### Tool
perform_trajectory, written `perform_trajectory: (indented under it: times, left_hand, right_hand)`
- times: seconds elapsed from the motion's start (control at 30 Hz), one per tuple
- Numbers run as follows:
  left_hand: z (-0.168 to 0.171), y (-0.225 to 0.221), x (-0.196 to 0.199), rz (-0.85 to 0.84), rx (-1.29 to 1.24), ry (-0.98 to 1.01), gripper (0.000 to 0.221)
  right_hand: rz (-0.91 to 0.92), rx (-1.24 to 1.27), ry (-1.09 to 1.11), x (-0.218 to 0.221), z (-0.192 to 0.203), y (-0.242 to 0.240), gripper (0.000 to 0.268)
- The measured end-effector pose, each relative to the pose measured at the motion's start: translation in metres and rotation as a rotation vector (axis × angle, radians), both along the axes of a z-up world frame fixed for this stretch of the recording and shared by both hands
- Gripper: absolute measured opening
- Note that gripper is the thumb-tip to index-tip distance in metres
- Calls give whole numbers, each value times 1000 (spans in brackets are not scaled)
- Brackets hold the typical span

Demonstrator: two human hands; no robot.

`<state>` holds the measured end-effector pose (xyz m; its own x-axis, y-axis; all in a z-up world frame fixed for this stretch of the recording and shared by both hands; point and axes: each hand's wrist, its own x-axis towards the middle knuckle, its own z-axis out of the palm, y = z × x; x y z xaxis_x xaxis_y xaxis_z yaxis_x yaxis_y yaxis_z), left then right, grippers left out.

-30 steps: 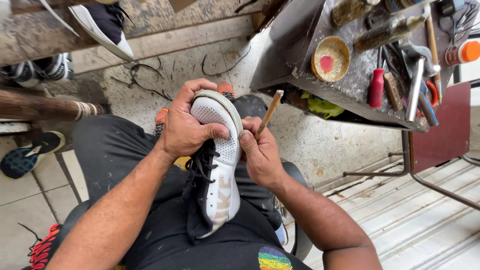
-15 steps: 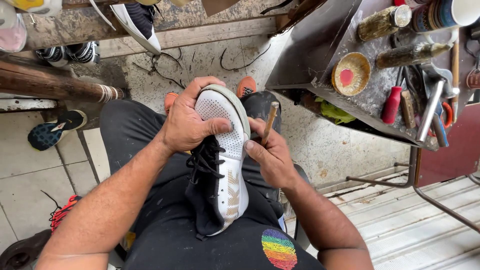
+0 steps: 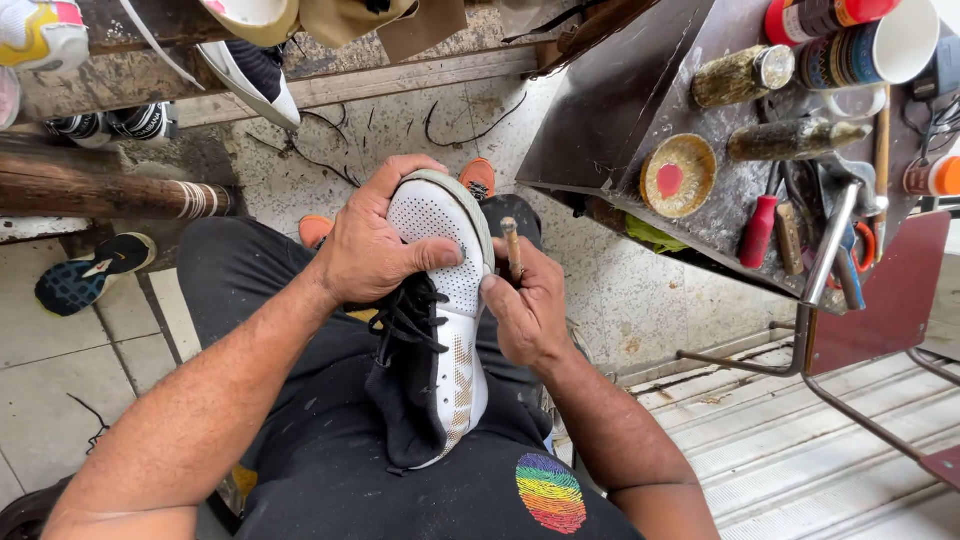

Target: Applying a substance to the edge of a shoe sole using a small brush on a workbench

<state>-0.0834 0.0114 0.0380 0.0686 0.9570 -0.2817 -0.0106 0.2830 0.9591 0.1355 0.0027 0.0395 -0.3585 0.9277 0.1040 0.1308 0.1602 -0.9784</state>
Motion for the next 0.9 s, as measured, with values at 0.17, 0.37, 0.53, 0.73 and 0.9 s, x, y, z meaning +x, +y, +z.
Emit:
perform_trajectory:
  times: [0.17,0.37,0.53,0.73,0.9]
  left_hand:
    - [7,14,-1,-23,9,5,72]
    - [12,29,11,-48,2,-6,72]
    - [3,31,20,-52,40,-119,72]
    - [13,25,23,-9,47,-88,61]
    - [14,20,19,48,113,-98,60]
  right_hand:
    - [-5,-12,-26,-1,6,22,21]
    - [-42,-120,-1,9,-13,37,27]
    - [-64,-364,279,9,-8,39,43]
    - [-80,-254,232,1,5,29,37]
    - [-59,-87,140,-4,8,27,37]
